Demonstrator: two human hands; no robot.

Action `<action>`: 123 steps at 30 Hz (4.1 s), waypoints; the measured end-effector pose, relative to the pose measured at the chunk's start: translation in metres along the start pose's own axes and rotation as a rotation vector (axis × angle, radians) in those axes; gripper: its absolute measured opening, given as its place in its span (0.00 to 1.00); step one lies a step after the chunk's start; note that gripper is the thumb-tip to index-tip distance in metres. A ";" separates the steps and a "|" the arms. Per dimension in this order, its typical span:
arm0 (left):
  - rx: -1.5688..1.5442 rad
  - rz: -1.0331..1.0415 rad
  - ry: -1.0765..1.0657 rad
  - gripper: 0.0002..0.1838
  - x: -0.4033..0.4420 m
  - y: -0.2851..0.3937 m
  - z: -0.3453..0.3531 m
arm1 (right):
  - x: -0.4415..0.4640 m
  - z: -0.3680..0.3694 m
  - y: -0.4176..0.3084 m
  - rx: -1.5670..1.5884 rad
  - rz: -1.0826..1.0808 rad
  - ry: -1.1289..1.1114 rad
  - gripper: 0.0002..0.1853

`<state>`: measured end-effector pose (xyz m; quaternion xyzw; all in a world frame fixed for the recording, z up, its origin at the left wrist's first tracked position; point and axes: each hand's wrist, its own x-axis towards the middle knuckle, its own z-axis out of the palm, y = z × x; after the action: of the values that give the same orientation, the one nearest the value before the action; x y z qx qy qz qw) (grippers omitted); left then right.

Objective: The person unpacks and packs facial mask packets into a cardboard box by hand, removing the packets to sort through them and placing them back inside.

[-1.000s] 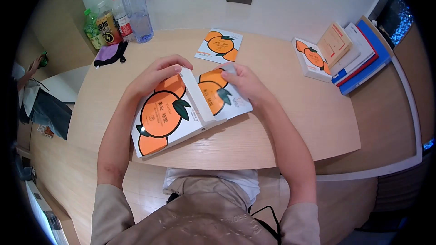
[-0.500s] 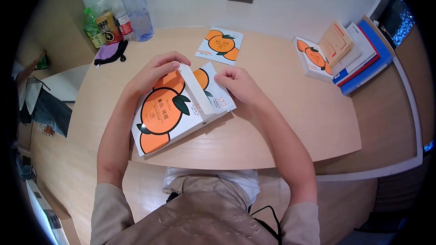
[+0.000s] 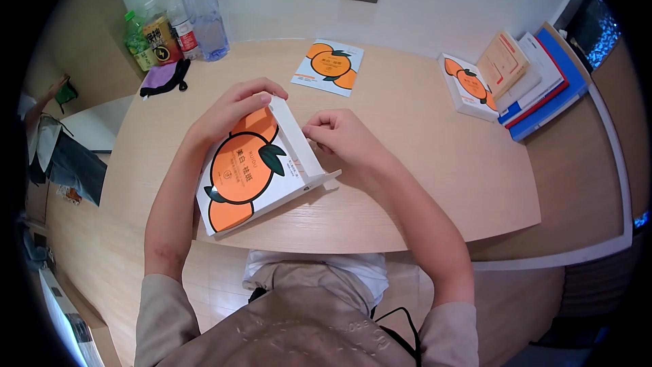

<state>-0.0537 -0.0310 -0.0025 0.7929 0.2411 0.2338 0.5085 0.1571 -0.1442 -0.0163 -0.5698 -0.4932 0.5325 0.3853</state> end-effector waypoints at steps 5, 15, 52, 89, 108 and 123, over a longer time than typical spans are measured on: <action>0.038 0.014 -0.015 0.17 0.000 0.004 0.001 | 0.001 0.005 0.004 -0.062 -0.011 -0.105 0.08; 0.033 0.045 0.003 0.16 -0.001 0.005 -0.002 | 0.034 -0.002 0.029 -0.615 -0.633 0.427 0.22; 0.099 0.085 0.006 0.20 0.004 -0.007 -0.005 | 0.010 -0.022 -0.008 -1.217 -0.008 0.341 0.35; 0.000 0.004 0.062 0.16 0.002 -0.005 -0.009 | 0.006 -0.070 -0.002 0.132 0.022 0.043 0.18; -0.017 0.009 0.033 0.16 -0.001 0.003 -0.004 | 0.005 -0.011 -0.005 0.095 0.018 -0.152 0.20; -0.024 0.006 0.080 0.16 0.000 0.003 -0.004 | -0.002 0.006 -0.009 0.028 -0.120 -0.093 0.19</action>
<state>-0.0552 -0.0292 0.0016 0.7773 0.2562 0.2697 0.5073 0.1498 -0.1450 -0.0076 -0.5086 -0.5363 0.5412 0.4010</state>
